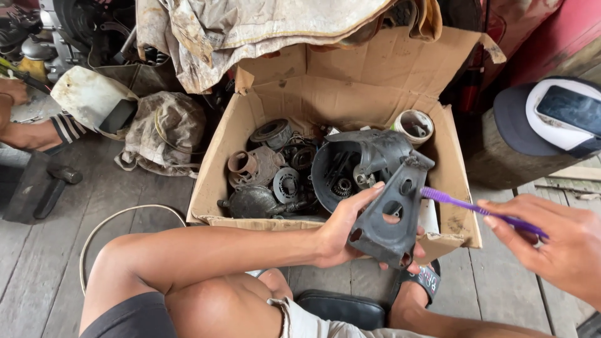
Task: Cleaning a metal automotive component using a toothbrush to remove dirt.
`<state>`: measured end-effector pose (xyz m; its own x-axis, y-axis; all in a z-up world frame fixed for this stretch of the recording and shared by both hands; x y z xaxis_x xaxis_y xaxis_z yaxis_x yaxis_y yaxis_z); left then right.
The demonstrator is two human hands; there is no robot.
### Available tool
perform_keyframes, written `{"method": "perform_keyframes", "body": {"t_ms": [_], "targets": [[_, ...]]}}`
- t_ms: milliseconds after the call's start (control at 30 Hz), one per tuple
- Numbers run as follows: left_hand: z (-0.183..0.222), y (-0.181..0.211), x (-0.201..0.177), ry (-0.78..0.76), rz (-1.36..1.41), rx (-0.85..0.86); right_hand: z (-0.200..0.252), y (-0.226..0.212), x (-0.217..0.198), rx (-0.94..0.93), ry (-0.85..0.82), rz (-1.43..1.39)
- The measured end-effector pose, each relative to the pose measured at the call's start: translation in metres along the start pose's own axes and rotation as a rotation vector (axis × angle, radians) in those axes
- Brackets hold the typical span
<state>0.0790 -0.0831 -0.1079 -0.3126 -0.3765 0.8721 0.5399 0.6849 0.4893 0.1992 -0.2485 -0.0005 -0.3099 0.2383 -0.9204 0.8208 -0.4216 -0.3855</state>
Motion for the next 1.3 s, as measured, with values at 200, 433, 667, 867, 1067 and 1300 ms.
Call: {"method": "perform_keyframes", "body": {"t_ms": [200,433,667,867,1067,1300], "targets": [[0.002,-0.005,-0.004,0.027,-0.057,-0.019,0.003,0.006,0.018,-0.044,-0.166,-0.056],[0.001,-0.001,-0.001,0.011,-0.073,0.0,0.007,0.016,0.025,-0.039,-0.236,-0.14],[-0.002,-0.001,-0.004,-0.007,-0.041,0.03,0.003,0.01,0.019,-0.017,-0.204,-0.048],[-0.002,-0.001,0.001,-0.055,-0.029,0.047,0.004,0.002,0.013,-0.02,-0.111,-0.063],[-0.001,-0.002,-0.002,-0.066,-0.028,0.042,0.001,0.016,0.014,0.07,-0.247,0.053],[-0.001,-0.002,-0.001,-0.067,-0.012,0.035,-0.003,0.001,-0.002,-0.001,-0.033,0.043]]}}
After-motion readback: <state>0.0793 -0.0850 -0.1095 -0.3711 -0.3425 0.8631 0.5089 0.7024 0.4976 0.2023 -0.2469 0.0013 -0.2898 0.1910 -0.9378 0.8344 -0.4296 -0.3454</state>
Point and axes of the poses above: each hand's wrist, its own z-axis away from the middle knuckle, its own x-axis out of the palm, y = z × x, the point moved 7 cm from there along -z, towards the middle knuckle, and after that the axes turned 14 degrees about -y, right-handed, at the moved point
